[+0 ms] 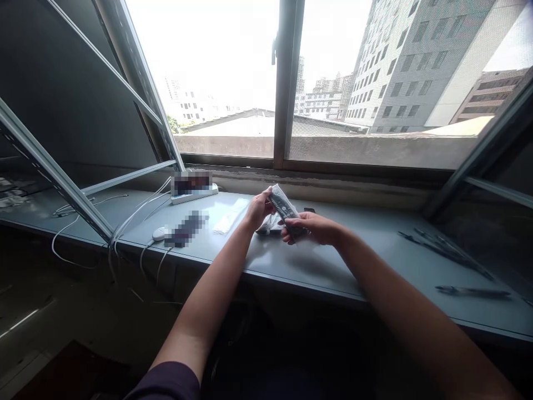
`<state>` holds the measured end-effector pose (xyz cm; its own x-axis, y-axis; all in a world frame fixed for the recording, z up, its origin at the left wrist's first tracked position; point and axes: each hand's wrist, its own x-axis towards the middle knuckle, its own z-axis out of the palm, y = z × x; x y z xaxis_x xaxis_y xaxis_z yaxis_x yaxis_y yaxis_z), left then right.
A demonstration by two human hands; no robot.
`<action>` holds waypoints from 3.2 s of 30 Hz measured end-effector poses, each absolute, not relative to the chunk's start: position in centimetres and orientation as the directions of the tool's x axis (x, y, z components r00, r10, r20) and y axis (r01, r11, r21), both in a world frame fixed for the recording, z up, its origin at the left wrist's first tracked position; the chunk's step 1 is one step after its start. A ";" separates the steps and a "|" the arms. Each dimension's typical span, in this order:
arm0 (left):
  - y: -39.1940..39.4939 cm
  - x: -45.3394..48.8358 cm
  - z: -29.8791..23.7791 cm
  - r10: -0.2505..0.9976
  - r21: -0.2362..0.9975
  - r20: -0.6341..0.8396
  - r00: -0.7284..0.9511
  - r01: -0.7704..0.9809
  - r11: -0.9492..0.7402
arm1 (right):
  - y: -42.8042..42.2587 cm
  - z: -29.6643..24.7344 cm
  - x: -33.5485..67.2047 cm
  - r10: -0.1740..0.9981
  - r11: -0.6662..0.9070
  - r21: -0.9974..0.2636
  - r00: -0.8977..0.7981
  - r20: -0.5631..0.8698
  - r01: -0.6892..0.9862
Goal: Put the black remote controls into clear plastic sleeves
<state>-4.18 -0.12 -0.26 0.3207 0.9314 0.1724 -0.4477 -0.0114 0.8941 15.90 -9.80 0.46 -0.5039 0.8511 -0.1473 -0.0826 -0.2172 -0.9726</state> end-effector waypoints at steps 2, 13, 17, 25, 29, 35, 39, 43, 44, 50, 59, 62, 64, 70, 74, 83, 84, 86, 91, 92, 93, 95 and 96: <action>0.1 -4.2 -0.5 0.938 0.910 0.162 0.306 -0.414 -0.022 | -9.7 0.2 15.8 0.843 -0.202 -0.976 -0.522 -0.130 -0.084; 0.7 -4.5 -0.9 0.975 0.940 0.147 0.167 -0.330 -0.085 | -9.3 -0.2 15.4 0.860 -0.184 -0.975 -0.500 -0.100 -0.123; 0.6 -4.4 -0.9 0.953 0.959 0.136 0.272 -0.278 -0.057 | -9.4 -0.2 15.4 0.861 -0.172 -0.979 -0.500 -0.093 -0.114; 0.7 -4.4 -1.1 0.918 0.947 0.200 0.342 -0.309 -0.092 | -9.5 -0.1 15.3 0.865 -0.191 -0.979 -0.484 -0.132 -0.074; 0.8 -4.2 -1.4 0.938 0.956 0.154 0.312 -0.285 -0.062 | -9.3 0.0 15.5 0.873 -0.175 -0.980 -0.476 -0.108 -0.099; 1.1 -4.0 -1.6 0.940 0.944 0.165 0.297 -0.325 -0.063 | -9.3 -0.1 15.5 0.874 -0.197 -0.975 -0.469 -0.128 -0.101; 0.9 -4.1 -1.5 0.932 0.944 0.199 0.303 -0.316 -0.099 | -9.4 -0.2 15.4 0.881 -0.222 -0.968 -0.450 -0.148 -0.115; 0.5 -4.1 -1.3 0.914 0.956 0.187 0.361 -0.281 -0.085 | -9.5 -0.1 15.3 0.890 -0.197 -0.968 -0.442 -0.111 -0.153; 0.4 -4.0 -1.3 0.908 0.958 0.183 0.376 -0.274 -0.080 | -9.5 0.0 15.3 0.893 -0.190 -0.969 -0.438 -0.103 -0.159; 0.5 -3.9 -1.4 0.914 0.946 0.236 0.331 -0.292 -0.139 | -9.4 0.1 15.2 0.903 -0.205 -0.969 -0.408 -0.131 -0.141; 0.0 -3.9 -1.2 0.882 0.962 0.221 0.416 -0.243 -0.127 | -9.6 0.2 15.0 0.928 -0.176 -0.968 -0.359 -0.103 -0.177; 0.3 -3.9 -1.2 0.901 0.950 0.266 0.342 -0.254 -0.183 | -9.6 0.4 14.9 0.922 -0.187 -0.968 -0.371 -0.114 -0.169; 0.5 -4.0 -1.2 0.915 0.941 0.282 0.289 -0.266 -0.207 | -9.7 0.5 14.8 0.920 -0.196 -0.967 -0.371 -0.123 -0.165; 0.7 -4.3 -1.4 0.915 0.958 0.201 0.351 -0.265 -0.109 | -9.7 0.6 14.9 0.923 -0.200 -0.967 -0.363 -0.132 -0.157; 0.4 -3.9 -1.6 0.879 0.964 0.220 0.422 -0.234 -0.128 | -9.6 0.5 15.0 0.926 -0.194 -0.970 -0.355 -0.131 -0.148; 1.0 -4.6 -1.3 0.954 0.944 0.154 0.259 -0.322 -0.065 | -9.3 0.1 15.2 0.926 -0.194 -0.969 -0.353 -0.130 -0.152; 0.9 -4.6 -1.2 0.943 0.952 0.133 0.305 -0.305 -0.035 | -9.3 0.1 15.2 0.927 -0.192 -0.970 -0.352 -0.129 -0.151; 0.6 -4.5 -1.3 0.906 0.963 0.109 0.410 -0.269 0.006 | -9.3 0.2 15.2 0.927 -0.186 -0.971 -0.353 -0.124 -0.148; 0.5 -4.2 -1.3 0.880 0.955 0.167 0.444 -0.296 -0.031 | -9.6 0.6 15.1 0.918 -0.201 -0.971 -0.371 -0.140 -0.130; 0.6 -4.3 -1.4 0.894 0.950 0.173 0.414 -0.311 -0.039 | -9.6 0.6 15.1 0.916 -0.203 -0.971 -0.376 -0.142 -0.128; 0.7 -4.3 -1.4 0.907 0.945 0.173 0.384 -0.324 -0.043 | -9.6 0.6 15.1 0.915 -0.203 -0.971 -0.379 -0.142 -0.128; 0.7 -4.4 -1.4 0.924 0.943 0.159 0.347 -0.332 -0.037 | -9.7 0.7 15.1 0.914 -0.200 -0.972 -0.381 -0.139 -0.125; 0.7 -4.4 -1.4 0.924 0.946 0.146 0.355 -0.324 -0.025 | -9.7 0.7 15.1 0.915 -0.197 -0.973 -0.379 -0.137 -0.124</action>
<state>-4.36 0.71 -1.42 0.3546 0.9236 0.1457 -0.3238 -0.0249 0.9458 15.10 -9.69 0.66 -0.3794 0.9150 -0.1372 -0.1236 -0.1971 -0.9726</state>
